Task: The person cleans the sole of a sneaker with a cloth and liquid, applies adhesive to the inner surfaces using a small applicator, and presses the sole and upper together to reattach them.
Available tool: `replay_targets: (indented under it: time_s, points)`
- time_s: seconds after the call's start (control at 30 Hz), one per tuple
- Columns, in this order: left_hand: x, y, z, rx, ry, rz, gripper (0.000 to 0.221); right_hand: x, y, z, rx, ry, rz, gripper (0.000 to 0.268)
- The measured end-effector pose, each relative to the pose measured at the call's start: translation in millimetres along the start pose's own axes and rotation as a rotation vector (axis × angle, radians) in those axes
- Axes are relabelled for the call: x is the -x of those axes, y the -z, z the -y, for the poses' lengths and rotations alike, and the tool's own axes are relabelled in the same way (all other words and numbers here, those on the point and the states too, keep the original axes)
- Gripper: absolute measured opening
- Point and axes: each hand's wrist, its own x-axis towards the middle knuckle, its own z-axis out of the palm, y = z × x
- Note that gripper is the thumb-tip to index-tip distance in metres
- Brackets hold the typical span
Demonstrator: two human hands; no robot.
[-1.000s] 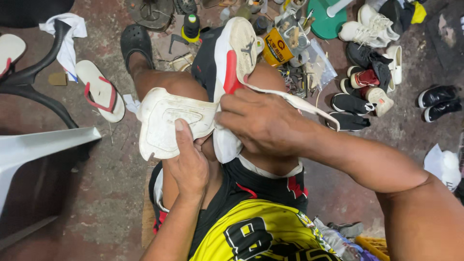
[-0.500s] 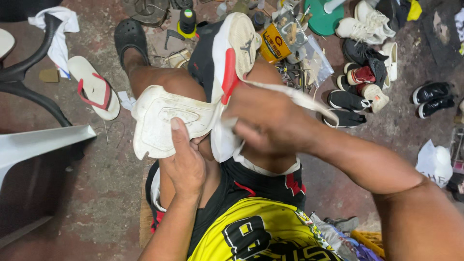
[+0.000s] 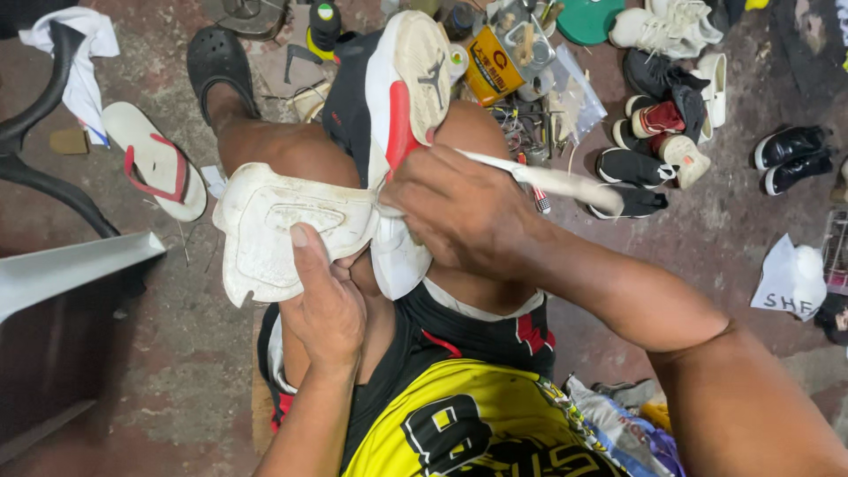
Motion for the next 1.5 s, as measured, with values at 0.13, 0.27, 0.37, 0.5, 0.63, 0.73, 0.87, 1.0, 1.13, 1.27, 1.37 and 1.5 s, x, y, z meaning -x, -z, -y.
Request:
replay_targets:
  time_s: [0.13, 0.27, 0.37, 0.5, 0.63, 0.73, 0.87, 1.0, 1.13, 1.27, 1.37, 1.5]
  points:
    - [3.6, 3.0, -2.8, -0.084, 0.007, -0.013, 0.046, 3.0, -2.1, 10.1, -0.043, 0.054, 0.242, 0.040]
    - [-2.0, 3.4, -2.4, -0.120, 0.028, -0.020, 0.045, -0.2, -0.6, -5.1, -0.048, 0.040, 0.082, 0.030]
    - [1.2, 4.0, -3.1, -0.082, 0.009, 0.003, 0.044, -0.9, 6.4, -9.0, -0.023, 0.002, 0.030, 0.028]
    - [3.1, 1.2, -3.4, -0.125, -0.032, 0.005, 0.044, -2.0, 2.0, -0.1, -0.021, 0.105, 0.085, 0.033]
    - [-0.3, 8.7, 1.4, -0.174, -0.002, -0.034, 0.041, -3.9, 7.3, -10.8, 0.012, -0.006, 0.015, 0.027]
    - [4.3, 16.3, 3.2, -0.382, -0.017, -0.065, 0.041, -0.2, -2.9, 6.0, -0.044, 0.113, 0.328, 0.029]
    - [1.4, 19.6, 8.9, -0.353, -0.018, -0.038, 0.040, 5.8, 4.3, -2.4, -0.067, 0.010, -0.083, 0.027]
    - [5.1, 11.2, 1.6, -0.255, -0.033, -0.018, 0.042, 0.3, 0.8, -6.5, -0.074, -0.114, -0.246, 0.026]
    - [4.7, -1.1, -3.9, 0.076, 0.008, -0.021, 0.043, 11.0, -15.7, 17.4, -0.139, -0.121, -0.117, 0.025]
    - [2.6, 4.5, -1.9, 0.040, 0.037, -0.038, 0.046, 14.1, -12.0, 10.8, -0.249, -0.141, -0.196, 0.026]
    - [2.5, 8.5, 0.7, 0.037, 0.047, -0.051, 0.049, 10.6, -8.9, 0.0, -0.183, -0.198, -0.330, 0.026]
    - [2.5, 2.7, -1.1, 0.077, -0.011, -0.015, 0.049, 17.2, -17.5, 9.8, -0.148, -0.171, -0.232, 0.026]
